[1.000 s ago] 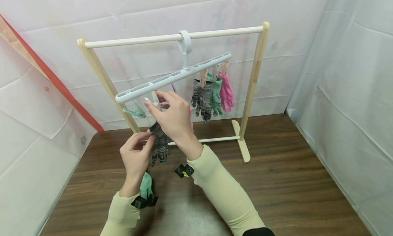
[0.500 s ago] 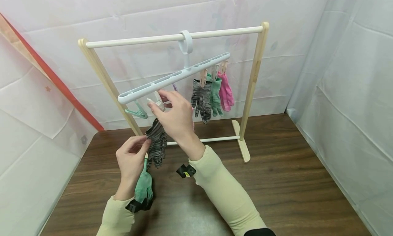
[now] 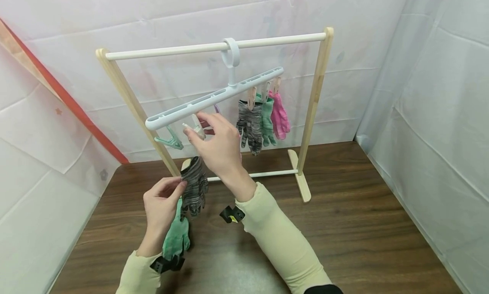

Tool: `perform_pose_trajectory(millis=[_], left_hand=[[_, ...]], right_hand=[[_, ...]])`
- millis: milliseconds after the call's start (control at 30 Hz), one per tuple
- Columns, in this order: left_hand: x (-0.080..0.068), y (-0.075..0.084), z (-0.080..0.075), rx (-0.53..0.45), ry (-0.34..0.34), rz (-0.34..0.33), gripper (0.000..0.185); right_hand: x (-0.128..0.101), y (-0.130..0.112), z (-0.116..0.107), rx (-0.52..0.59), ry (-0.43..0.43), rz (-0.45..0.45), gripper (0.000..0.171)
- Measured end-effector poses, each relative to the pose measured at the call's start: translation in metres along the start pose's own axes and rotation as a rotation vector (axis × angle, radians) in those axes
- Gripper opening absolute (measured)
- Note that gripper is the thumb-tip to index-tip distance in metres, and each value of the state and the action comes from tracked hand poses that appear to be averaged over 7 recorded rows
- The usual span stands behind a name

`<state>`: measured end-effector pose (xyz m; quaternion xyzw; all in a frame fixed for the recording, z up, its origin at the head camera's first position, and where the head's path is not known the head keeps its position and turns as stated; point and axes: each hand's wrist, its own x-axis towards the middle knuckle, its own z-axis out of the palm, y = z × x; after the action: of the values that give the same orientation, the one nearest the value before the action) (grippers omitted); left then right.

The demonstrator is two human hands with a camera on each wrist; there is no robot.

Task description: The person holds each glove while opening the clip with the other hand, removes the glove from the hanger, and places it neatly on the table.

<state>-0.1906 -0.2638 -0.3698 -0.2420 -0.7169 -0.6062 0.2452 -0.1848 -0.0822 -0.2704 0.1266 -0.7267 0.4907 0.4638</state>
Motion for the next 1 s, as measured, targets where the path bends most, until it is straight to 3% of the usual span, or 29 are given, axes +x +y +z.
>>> perform_pose_trajectory(millis=[267,767,1000], left_hand=[[-0.004,-0.038,-0.011,-0.01,-0.016,-0.086,0.012],[-0.016,-0.043,-0.023,0.013,-0.071,-0.173,0.015],[-0.02,-0.045,-0.022,-0.037,-0.102,-0.261,0.012]], right_hand=[[-0.003,-0.005,0.0,-0.03,0.011,-0.006,0.037],[-0.009,-0.018,-0.004,-0.009,0.034,-0.04,0.038],[-0.01,-0.019,-0.002,-0.022,0.041,-0.045,0.036]])
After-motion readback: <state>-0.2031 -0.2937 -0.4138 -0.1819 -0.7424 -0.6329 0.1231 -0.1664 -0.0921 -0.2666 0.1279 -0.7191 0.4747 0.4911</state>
